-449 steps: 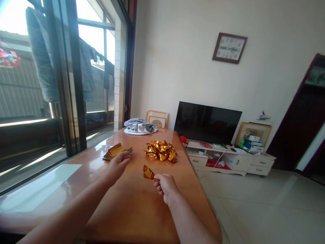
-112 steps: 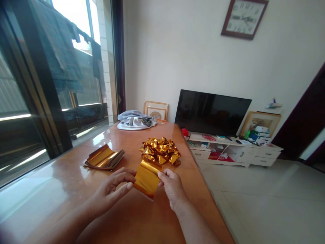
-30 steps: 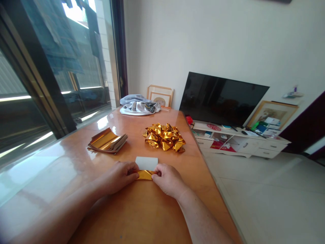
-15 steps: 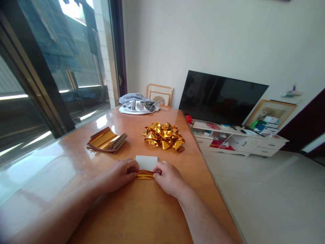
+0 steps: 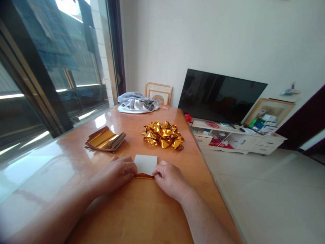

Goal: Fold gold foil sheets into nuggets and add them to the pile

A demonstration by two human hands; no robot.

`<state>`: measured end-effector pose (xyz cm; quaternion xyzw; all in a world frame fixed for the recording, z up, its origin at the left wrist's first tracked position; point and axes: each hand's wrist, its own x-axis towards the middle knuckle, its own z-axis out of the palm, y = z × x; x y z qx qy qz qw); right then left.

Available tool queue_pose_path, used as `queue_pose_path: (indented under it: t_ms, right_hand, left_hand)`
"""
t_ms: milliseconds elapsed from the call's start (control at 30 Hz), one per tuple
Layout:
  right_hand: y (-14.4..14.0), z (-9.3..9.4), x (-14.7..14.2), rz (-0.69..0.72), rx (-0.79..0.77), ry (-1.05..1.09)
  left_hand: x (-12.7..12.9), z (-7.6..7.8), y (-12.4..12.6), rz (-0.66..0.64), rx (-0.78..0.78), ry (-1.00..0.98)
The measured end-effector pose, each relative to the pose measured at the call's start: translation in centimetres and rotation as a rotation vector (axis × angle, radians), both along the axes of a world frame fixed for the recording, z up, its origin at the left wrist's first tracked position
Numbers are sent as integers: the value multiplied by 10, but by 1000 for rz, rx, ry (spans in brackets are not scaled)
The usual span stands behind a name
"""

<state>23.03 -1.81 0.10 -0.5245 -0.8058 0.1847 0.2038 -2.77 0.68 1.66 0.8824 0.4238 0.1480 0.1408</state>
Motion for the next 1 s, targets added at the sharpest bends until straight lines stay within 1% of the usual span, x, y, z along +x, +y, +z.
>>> queue_pose_path:
  t_ms: [200,400,667,1000]
  right_hand:
    - [-7,9,-3,24,71,-181]
    - [-11,13,-7,30,122,-305]
    - [-11,11,-7,32,139,-349]
    - [-11,11,-8,29,116,-319]
  left_hand:
    - [-2,1,-2,-38,110,74]
    - [-1,5,-4,-57,144,94]
    - [-1,6,-5,-76,134,91]
    - [-1,6,-5,-73,103,83]
